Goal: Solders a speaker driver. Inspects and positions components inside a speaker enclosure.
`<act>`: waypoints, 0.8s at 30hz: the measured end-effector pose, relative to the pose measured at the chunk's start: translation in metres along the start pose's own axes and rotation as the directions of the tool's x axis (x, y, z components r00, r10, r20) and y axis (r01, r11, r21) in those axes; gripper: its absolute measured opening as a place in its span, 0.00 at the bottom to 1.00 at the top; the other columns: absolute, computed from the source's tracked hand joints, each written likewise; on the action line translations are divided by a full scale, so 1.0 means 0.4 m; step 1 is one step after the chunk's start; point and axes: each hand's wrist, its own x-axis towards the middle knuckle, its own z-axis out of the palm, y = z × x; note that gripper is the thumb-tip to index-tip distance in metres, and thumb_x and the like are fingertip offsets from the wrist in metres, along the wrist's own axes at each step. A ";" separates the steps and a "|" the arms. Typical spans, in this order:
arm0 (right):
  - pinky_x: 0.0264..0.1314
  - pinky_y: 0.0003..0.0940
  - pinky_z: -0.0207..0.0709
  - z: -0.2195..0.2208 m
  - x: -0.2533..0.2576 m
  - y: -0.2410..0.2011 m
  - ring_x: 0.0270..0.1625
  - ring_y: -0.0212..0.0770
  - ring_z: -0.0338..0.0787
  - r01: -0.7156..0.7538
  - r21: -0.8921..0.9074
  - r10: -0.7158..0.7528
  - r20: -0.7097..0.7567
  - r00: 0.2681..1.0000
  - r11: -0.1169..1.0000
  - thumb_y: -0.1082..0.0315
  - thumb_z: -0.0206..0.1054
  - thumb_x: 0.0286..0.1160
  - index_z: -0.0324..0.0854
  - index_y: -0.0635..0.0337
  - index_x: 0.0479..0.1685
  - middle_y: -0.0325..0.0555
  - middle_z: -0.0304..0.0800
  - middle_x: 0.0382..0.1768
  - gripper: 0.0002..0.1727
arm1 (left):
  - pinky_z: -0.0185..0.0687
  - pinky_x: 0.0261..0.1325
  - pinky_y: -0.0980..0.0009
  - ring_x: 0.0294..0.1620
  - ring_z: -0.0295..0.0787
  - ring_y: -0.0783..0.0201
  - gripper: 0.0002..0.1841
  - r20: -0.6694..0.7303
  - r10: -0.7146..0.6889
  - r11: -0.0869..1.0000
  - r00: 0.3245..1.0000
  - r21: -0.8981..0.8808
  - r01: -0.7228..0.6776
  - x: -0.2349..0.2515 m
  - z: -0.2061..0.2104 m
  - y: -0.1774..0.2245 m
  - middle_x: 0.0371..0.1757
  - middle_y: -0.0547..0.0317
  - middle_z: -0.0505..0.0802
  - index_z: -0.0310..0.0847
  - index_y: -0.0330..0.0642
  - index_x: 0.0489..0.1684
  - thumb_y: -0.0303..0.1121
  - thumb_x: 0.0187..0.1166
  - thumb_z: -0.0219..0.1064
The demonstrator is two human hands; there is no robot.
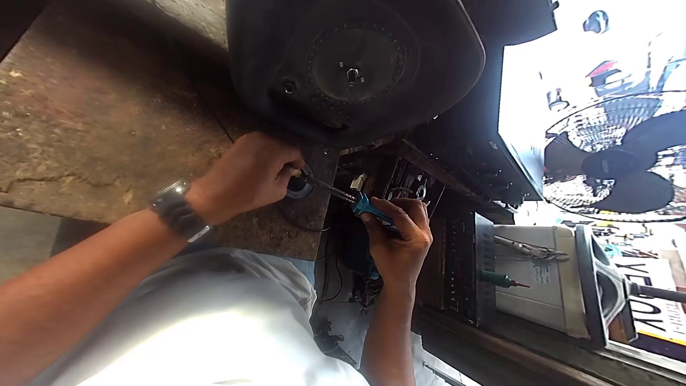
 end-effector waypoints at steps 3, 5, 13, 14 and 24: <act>0.59 0.44 0.74 0.001 -0.001 -0.001 0.55 0.39 0.83 -0.001 -0.001 0.001 0.000 1.000 1.000 0.61 0.81 0.66 0.96 0.46 0.50 0.40 0.88 0.48 0.13 | 0.85 0.42 0.59 0.36 0.90 0.63 0.09 0.000 -0.001 1.000 1.000 0.000 0.001 0.000 0.000 0.000 0.34 0.61 0.93 0.93 0.49 0.43 0.32 0.80 0.64; 0.59 0.43 0.74 0.002 0.000 -0.001 0.54 0.39 0.83 0.004 -0.004 -0.004 0.000 1.000 1.000 0.61 0.81 0.66 0.96 0.47 0.50 0.41 0.88 0.48 0.13 | 0.84 0.42 0.58 0.36 0.90 0.62 0.09 -0.001 0.004 1.000 1.000 0.003 -0.004 0.000 -0.001 0.000 0.34 0.61 0.93 0.93 0.49 0.42 0.32 0.80 0.64; 0.59 0.43 0.74 0.000 -0.001 -0.003 0.54 0.39 0.84 0.010 -0.018 -0.010 0.003 1.000 1.000 0.61 0.81 0.66 0.96 0.46 0.50 0.41 0.88 0.49 0.13 | 0.85 0.44 0.58 0.37 0.90 0.62 0.09 -0.012 0.034 0.999 0.999 0.020 -0.033 -0.001 0.003 -0.004 0.34 0.61 0.93 0.93 0.49 0.43 0.33 0.81 0.63; 0.59 0.43 0.74 0.000 -0.001 -0.002 0.54 0.39 0.83 0.010 -0.018 -0.010 0.004 1.000 1.000 0.61 0.81 0.65 0.96 0.46 0.50 0.41 0.88 0.49 0.13 | 0.85 0.44 0.58 0.38 0.90 0.62 0.09 -0.008 0.032 0.999 0.999 0.021 -0.032 -0.002 0.003 -0.003 0.35 0.61 0.93 0.93 0.49 0.43 0.33 0.81 0.63; 0.60 0.43 0.75 0.003 0.001 0.000 0.55 0.39 0.84 0.019 -0.025 -0.019 0.004 1.000 1.000 0.61 0.81 0.66 0.96 0.46 0.50 0.41 0.88 0.48 0.13 | 0.85 0.43 0.59 0.37 0.90 0.63 0.09 -0.014 0.042 0.999 0.999 0.004 -0.042 -0.001 0.001 -0.003 0.35 0.62 0.93 0.93 0.49 0.41 0.31 0.79 0.64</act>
